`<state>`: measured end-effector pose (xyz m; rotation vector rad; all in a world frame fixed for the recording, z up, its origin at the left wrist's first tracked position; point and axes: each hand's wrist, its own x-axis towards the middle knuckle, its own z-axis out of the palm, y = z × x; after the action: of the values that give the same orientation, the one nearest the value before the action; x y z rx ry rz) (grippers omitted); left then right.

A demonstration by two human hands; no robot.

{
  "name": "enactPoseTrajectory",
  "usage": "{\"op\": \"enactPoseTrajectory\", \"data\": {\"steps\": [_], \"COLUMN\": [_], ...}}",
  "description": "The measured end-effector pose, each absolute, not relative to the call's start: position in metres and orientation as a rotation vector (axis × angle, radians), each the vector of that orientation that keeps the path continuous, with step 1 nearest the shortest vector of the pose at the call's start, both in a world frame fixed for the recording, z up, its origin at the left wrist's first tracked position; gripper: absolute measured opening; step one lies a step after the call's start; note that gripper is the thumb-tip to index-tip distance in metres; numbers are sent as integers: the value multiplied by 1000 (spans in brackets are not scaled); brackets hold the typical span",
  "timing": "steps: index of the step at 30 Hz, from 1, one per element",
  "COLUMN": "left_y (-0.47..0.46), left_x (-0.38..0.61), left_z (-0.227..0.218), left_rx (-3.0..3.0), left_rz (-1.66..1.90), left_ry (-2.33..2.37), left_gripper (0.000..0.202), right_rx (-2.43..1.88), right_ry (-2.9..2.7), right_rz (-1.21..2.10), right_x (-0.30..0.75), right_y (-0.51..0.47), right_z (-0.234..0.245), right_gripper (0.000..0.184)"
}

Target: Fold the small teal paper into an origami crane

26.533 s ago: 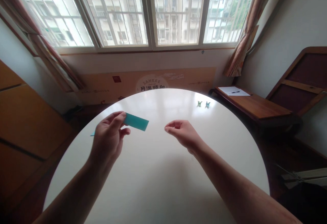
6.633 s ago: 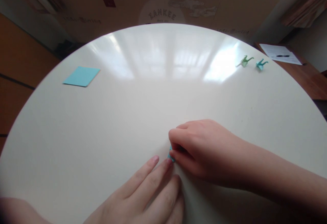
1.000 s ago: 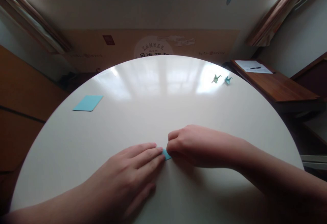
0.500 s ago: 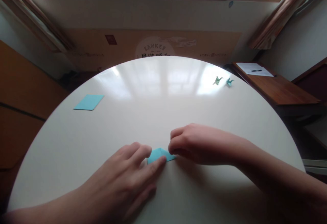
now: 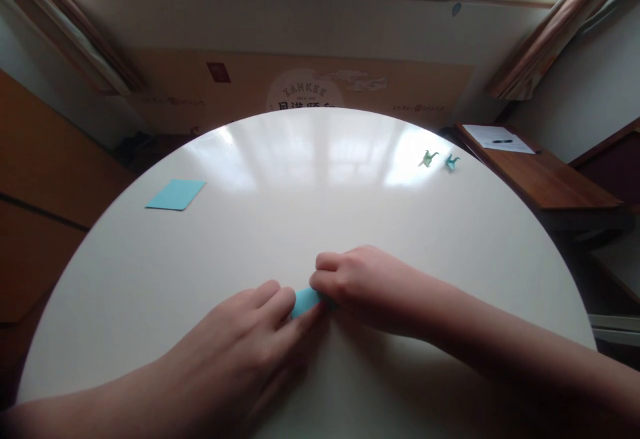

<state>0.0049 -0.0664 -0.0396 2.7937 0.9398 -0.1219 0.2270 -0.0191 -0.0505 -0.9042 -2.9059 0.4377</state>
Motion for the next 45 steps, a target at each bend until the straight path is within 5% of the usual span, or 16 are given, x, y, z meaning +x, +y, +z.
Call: {"op": "enactPoseTrajectory", "data": {"steps": [19,31,45], "left_y": [-65,-69,-67], "left_x": [6,-1,0], "left_z": [-36,-56,-56], "left_rx": [2760,3009,3004], "left_rz": [-188,267,217], "left_ry": [991,823,801], "left_gripper": [42,40,43], "right_rx": [-852,-806,-857], "right_ry": [-3050,-2938,-3033], "right_rz": [318,306,410], "right_x": [236,246,242], "right_y": [-25,-24,-25], "right_z": [-33,-40,-33], "right_gripper": [20,20,21]}}
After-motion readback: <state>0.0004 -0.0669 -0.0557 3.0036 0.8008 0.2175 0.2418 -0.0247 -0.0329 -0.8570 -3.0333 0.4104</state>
